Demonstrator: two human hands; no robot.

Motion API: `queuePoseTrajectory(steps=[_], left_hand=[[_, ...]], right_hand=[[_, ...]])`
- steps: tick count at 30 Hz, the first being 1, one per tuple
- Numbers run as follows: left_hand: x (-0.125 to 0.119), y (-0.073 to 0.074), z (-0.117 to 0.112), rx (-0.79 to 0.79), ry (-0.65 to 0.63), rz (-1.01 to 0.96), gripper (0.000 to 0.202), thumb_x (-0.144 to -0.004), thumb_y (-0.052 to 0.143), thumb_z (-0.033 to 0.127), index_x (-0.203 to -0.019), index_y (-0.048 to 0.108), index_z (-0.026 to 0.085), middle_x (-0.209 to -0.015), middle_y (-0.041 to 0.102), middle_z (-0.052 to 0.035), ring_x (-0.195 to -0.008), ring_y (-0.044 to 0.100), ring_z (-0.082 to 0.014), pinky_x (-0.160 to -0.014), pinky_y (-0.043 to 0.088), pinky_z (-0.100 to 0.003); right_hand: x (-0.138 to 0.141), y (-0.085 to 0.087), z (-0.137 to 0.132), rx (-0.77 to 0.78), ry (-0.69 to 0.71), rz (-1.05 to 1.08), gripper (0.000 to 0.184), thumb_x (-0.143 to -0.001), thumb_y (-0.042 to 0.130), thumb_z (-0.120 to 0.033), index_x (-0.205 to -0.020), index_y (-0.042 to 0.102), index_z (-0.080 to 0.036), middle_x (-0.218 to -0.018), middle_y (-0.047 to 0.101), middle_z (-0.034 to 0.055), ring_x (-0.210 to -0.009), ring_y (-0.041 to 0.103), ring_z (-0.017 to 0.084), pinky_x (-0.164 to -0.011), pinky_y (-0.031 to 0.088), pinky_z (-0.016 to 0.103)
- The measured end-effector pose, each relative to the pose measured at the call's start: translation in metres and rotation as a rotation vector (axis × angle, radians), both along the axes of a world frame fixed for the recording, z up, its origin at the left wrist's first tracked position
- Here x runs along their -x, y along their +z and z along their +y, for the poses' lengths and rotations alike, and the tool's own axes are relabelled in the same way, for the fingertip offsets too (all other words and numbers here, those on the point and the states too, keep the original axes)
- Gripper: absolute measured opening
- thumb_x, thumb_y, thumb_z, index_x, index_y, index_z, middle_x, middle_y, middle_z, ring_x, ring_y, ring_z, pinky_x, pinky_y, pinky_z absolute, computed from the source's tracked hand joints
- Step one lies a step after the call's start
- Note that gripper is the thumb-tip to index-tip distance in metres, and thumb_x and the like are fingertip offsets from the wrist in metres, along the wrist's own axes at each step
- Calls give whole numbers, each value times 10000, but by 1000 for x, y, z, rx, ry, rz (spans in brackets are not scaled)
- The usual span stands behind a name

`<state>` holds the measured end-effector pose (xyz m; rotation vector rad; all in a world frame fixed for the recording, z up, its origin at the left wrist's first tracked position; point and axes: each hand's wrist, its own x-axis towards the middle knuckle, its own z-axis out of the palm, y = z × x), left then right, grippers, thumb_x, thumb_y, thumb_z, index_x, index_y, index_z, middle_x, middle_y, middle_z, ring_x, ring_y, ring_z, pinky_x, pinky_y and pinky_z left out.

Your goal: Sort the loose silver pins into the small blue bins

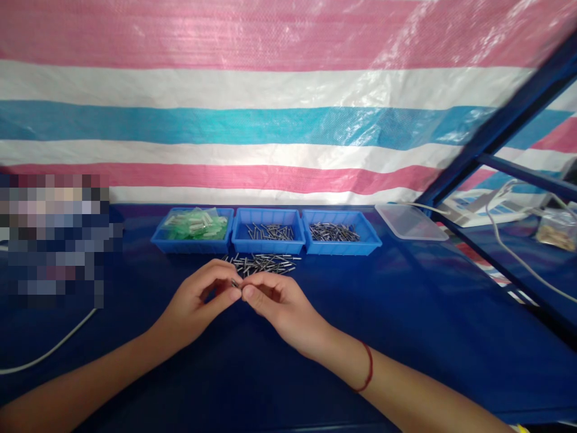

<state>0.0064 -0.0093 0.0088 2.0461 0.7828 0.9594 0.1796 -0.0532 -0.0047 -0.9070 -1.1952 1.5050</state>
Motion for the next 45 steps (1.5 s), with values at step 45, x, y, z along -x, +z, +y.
queuePoseTrajectory(steps=[45], left_hand=[[27,-10,34,-493,-81,719,207,-930,514,294,-1072,652,234,-1048,636,-40,-914,570,-199,-775,392,-329]], right_hand=[[-163,18,56,-360,-1109,-1311,219,-785,564,-319,-783,717,-162,-701,682,71,-636,599,217,-627,429,338]])
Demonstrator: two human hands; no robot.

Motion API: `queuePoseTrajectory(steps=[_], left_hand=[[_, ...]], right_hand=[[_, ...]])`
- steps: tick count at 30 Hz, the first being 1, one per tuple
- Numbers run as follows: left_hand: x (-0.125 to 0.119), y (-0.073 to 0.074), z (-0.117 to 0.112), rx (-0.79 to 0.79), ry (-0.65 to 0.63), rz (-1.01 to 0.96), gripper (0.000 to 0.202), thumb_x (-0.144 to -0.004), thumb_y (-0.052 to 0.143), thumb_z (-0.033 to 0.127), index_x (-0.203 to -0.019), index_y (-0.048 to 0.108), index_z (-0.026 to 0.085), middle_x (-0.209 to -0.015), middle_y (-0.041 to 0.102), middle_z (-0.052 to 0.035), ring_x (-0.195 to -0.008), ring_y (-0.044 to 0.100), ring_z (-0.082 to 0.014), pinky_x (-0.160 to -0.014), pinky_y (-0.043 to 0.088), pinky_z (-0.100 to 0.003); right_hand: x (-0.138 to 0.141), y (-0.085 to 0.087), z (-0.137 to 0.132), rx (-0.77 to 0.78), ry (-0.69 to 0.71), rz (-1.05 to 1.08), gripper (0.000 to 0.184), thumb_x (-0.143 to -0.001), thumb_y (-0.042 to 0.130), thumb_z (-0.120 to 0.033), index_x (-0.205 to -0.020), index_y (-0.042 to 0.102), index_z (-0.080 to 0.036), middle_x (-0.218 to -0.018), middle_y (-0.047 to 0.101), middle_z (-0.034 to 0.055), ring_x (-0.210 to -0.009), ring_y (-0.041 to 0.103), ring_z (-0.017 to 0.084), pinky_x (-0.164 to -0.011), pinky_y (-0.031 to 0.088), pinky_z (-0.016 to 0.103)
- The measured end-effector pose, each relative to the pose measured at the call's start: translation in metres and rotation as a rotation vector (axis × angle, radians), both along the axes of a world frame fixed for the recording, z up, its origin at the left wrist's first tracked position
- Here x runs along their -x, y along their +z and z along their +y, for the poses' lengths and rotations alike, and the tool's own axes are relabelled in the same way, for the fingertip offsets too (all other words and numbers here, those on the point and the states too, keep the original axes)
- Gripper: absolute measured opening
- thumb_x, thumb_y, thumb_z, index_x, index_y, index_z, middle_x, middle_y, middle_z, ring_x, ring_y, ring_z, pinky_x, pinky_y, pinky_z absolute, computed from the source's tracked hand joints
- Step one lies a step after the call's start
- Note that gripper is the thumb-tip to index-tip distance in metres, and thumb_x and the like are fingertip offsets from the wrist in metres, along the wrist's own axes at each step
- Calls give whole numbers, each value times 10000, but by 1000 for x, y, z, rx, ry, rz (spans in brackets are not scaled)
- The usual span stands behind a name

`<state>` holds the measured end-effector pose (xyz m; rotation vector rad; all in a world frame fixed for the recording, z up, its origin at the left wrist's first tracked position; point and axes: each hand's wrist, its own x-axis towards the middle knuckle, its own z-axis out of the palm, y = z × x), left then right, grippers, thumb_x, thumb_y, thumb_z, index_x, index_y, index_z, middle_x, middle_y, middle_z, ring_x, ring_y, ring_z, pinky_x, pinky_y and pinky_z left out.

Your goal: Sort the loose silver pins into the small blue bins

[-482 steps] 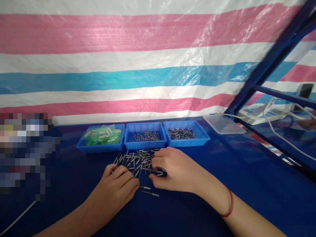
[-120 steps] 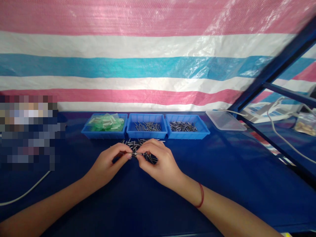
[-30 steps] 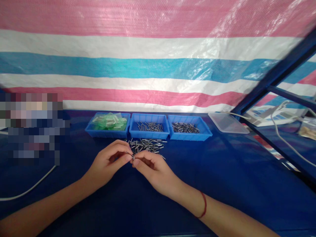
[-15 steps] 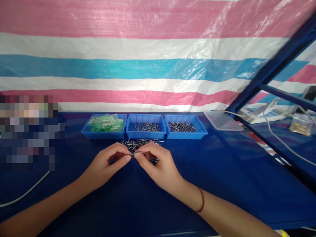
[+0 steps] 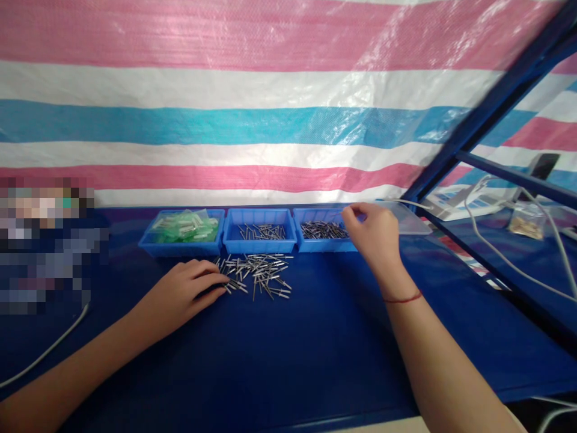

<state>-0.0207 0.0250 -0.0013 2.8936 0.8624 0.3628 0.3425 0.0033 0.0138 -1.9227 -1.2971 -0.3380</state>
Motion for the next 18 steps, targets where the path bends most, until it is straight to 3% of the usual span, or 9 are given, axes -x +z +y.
queuePoseTrajectory(steps=[3,6,12,18], left_hand=[[-1,1,-1,-19,1,27,194,-936,508,275,-1052,659,236,-1025,641,-34,-885,567,-187,-736,366,-313],[-4,5,-3,-34,10,43,183,-942,499,262,-1002,668,230,-992,644,-29,-853,561,-175,-716,342,-306],[-8,4,-6,-79,28,47,223,-966,446,262,-944,660,205,-966,646,-35,-849,557,-162,-723,322,-302],[-2,6,-2,-61,15,37,200,-921,529,358,-1021,629,217,-999,643,-26,-892,569,-178,-750,328,-300]], right_hand=[[-3,-3,1,82,-40,-81,224,-771,564,-312,-833,722,-167,-775,710,91,-697,619,254,-648,427,354],[9,-3,1,49,22,-124,216,-794,540,-291,-850,710,-169,-791,712,81,-703,615,237,-669,434,344],[63,1,-11,-89,399,-191,173,-850,521,-254,-803,674,-190,-810,704,52,-774,605,212,-775,435,350],[110,-2,-31,-51,784,-156,127,-860,535,-191,-841,660,-196,-846,693,48,-809,594,196,-786,446,369]])
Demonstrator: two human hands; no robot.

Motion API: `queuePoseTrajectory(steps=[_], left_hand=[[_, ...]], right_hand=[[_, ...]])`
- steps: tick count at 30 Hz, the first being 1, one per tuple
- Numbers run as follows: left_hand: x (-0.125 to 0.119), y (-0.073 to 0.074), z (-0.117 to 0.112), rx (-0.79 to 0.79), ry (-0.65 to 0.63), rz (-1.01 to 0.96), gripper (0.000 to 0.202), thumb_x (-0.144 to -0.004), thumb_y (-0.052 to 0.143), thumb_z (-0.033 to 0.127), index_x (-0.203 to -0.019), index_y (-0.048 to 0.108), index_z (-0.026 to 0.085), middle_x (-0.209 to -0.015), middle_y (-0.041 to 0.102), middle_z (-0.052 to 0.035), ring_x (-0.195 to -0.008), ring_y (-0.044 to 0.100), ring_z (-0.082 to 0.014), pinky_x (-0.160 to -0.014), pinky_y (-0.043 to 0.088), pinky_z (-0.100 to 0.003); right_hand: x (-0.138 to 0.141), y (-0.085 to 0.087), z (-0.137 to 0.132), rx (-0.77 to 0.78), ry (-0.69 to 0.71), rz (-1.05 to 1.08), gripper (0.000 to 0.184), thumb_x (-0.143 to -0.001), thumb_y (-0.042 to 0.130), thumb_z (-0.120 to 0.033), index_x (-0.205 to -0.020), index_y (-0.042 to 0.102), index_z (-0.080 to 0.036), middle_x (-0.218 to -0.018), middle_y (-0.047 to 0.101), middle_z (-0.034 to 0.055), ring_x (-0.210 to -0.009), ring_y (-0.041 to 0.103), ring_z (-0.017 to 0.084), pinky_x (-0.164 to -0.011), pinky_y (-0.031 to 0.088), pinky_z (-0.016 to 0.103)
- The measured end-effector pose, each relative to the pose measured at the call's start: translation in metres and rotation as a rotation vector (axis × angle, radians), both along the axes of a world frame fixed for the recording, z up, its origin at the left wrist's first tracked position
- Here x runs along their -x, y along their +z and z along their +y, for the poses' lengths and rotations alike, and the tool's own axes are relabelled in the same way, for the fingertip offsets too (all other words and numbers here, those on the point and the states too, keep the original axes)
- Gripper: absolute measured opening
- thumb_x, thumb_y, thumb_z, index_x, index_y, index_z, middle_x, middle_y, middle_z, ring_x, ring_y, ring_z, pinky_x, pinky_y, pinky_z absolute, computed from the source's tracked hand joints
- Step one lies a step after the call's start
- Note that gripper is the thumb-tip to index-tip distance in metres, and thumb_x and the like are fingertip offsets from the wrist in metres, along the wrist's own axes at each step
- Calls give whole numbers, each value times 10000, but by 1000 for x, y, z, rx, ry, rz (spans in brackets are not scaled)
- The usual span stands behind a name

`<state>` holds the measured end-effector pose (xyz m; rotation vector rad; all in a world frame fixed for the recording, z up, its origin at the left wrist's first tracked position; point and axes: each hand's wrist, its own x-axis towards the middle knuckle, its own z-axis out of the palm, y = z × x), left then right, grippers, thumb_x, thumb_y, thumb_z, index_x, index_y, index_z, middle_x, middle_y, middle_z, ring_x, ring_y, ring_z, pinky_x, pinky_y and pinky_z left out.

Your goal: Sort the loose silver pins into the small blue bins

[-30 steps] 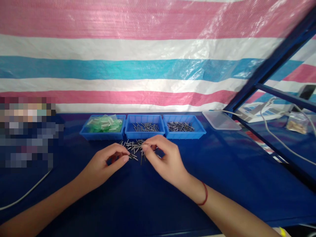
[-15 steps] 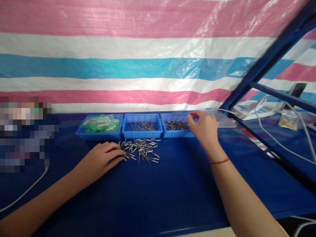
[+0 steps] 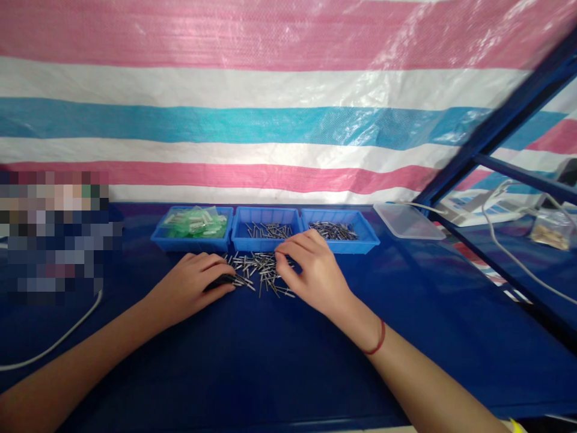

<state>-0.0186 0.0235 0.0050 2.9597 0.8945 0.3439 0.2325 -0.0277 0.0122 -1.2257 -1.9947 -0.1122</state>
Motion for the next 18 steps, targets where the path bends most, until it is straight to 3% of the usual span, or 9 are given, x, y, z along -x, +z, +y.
queuePoseTrajectory(steps=[4,10,18], left_hand=[[3,5,3,16,-21,15,166,-918,534,327,-998,636,223,-971,652,-17,-885,581,-168,-737,314,-296],[1,5,2,65,-43,34,130,-933,520,278,-933,624,201,-902,665,0,-813,580,-151,-731,302,-290],[5,4,5,75,-64,49,139,-938,512,265,-992,628,211,-926,661,-6,-849,582,-156,-739,321,-284]], right_hand=[[9,-5,-3,72,117,-3,133,-863,531,-183,-859,661,-208,-854,694,39,-802,590,188,-782,449,376],[13,-12,-2,124,162,-20,115,-864,542,-183,-860,656,-195,-851,688,46,-808,580,187,-785,448,367],[17,-16,-4,164,197,-67,122,-877,527,-178,-855,646,-185,-831,671,51,-788,564,182,-779,444,362]])
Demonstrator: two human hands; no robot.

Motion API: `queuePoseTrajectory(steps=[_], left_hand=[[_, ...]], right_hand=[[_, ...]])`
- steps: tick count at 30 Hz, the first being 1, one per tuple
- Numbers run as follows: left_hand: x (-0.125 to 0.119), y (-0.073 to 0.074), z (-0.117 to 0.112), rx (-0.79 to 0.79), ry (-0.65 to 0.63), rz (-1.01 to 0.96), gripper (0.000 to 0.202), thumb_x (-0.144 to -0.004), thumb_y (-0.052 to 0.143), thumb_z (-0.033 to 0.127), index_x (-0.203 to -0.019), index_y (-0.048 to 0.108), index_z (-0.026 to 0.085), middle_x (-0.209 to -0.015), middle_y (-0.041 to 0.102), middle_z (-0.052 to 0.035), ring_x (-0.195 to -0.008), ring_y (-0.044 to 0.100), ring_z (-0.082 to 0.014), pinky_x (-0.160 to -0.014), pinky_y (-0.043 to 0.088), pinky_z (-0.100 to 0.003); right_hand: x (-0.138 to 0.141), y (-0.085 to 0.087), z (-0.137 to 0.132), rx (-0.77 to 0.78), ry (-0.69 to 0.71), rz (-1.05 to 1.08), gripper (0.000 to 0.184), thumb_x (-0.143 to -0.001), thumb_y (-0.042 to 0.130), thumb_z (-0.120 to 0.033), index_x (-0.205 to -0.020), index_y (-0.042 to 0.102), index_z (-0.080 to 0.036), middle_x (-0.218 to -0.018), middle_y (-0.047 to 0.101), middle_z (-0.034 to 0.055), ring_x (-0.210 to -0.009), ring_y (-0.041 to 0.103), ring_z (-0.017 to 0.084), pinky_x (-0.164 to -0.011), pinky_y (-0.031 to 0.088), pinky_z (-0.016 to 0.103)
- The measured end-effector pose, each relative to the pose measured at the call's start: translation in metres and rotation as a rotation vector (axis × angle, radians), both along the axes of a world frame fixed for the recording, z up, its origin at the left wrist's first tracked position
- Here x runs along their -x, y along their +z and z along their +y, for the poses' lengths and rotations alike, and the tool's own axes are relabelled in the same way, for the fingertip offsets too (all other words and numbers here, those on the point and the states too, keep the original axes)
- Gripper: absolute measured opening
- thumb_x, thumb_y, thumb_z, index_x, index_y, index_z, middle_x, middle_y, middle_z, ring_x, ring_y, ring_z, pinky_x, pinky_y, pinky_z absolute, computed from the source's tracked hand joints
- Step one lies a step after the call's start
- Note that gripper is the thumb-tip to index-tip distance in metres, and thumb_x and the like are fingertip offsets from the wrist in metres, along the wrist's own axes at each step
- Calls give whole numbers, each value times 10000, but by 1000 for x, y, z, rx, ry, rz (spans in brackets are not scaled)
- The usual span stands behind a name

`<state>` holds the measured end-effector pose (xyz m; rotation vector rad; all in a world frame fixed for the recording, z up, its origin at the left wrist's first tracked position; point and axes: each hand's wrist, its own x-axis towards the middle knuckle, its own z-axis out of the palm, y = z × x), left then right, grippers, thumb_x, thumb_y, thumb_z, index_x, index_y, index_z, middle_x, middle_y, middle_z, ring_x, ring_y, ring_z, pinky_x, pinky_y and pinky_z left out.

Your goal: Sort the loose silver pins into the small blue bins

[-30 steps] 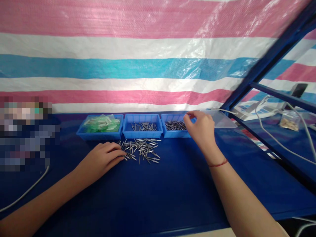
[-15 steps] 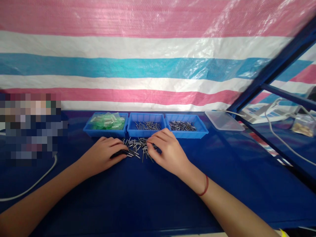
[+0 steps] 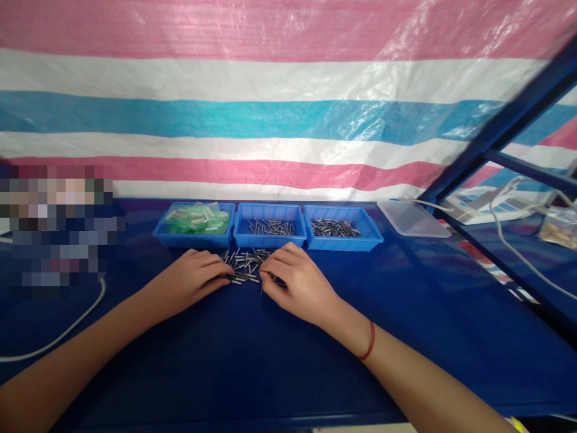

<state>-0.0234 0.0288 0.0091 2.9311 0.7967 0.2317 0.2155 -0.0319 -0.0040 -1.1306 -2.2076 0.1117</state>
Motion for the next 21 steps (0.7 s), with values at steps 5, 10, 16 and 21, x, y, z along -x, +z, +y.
queuePoseTrajectory(steps=[5,10,16,21], left_hand=[[-3,-1,-3,-34,-22,13,173,-954,470,225,-1020,626,189,-927,660,-28,-847,592,-164,-751,345,-295],[-4,-10,-6,-159,-26,2,313,-967,400,181,-1258,516,184,-995,636,-73,-900,572,-204,-767,390,-327],[-8,-19,-13,-202,-91,-80,426,-976,362,181,-1402,354,163,-1045,626,-104,-924,587,-225,-810,461,-364],[-16,-14,-22,66,8,-310,440,-979,376,218,-1415,326,187,-1047,642,-74,-965,612,-193,-865,488,-338]], right_hand=[[2,0,-1,11,20,-19,135,-882,514,-181,-859,647,-184,-815,668,60,-788,567,189,-772,450,368],[3,0,-1,11,38,-21,126,-883,525,-203,-914,646,-191,-837,673,64,-799,574,196,-758,456,370],[8,-3,-4,-40,34,-107,189,-906,535,-293,-1026,647,-201,-926,670,84,-841,561,211,-734,440,361],[12,-3,-7,-72,-6,-131,176,-917,512,-254,-938,675,-193,-870,676,76,-796,549,205,-717,427,363]])
